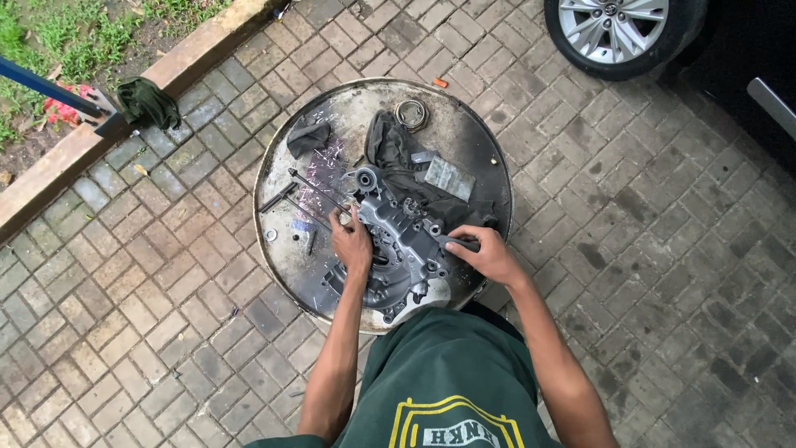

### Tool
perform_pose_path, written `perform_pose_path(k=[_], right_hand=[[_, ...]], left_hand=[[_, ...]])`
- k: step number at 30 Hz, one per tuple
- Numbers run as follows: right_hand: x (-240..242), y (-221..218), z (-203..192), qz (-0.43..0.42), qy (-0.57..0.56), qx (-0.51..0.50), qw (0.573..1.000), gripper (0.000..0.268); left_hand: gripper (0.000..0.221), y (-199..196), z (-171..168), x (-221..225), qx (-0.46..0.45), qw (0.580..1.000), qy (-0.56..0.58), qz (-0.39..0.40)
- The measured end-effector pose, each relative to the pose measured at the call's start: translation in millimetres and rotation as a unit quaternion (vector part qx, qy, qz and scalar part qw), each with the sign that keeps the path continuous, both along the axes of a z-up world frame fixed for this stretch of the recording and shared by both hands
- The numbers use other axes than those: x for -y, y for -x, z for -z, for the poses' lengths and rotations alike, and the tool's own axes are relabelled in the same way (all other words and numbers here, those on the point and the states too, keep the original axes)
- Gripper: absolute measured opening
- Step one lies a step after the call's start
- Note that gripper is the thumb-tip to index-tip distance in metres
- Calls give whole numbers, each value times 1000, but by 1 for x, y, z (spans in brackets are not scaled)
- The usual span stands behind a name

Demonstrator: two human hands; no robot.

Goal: Cleaning a metal engine component, specifically a transmission valve body, using a brush and cleaning fluid.

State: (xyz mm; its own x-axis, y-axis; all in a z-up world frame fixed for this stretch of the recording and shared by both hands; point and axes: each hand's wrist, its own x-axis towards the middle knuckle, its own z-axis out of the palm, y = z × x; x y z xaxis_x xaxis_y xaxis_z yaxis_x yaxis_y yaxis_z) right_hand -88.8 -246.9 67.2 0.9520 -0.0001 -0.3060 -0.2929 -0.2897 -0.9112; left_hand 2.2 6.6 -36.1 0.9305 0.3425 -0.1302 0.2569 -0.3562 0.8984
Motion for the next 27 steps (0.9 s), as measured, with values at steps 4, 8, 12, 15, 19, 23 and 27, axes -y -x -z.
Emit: perform_pose_path(k=[4, 8, 12, 15, 19, 23, 27], right_hand=[[6, 2, 7, -33, -11, -12, 999, 32], [13, 10, 30, -29, -18, -20, 999, 36], [15, 11, 40, -3, -43, -8, 999, 29], [9, 12, 30, -1, -59, 3, 998, 28], [12, 11, 49, -17, -67, -1, 998, 27], [5, 9, 40, -21, -24, 19, 999, 19], [-3, 15, 31, -23, 124, 63, 990, 16]], left_hand=[[29, 1, -4, 1, -1, 1000, -5, -1], [31, 1, -1, 0, -6, 1000, -14, -3], [30, 2, -6, 0, -15, 1000, 0, -2], [30, 2, -10, 2, -20, 1000, -7, -3], [31, 2, -13, 1, -23, 1000, -8, 1], [30, 1, -10, 1, -28, 1000, -11, -3], [30, 1, -3, -1, -22, 1000, -3, -2]])
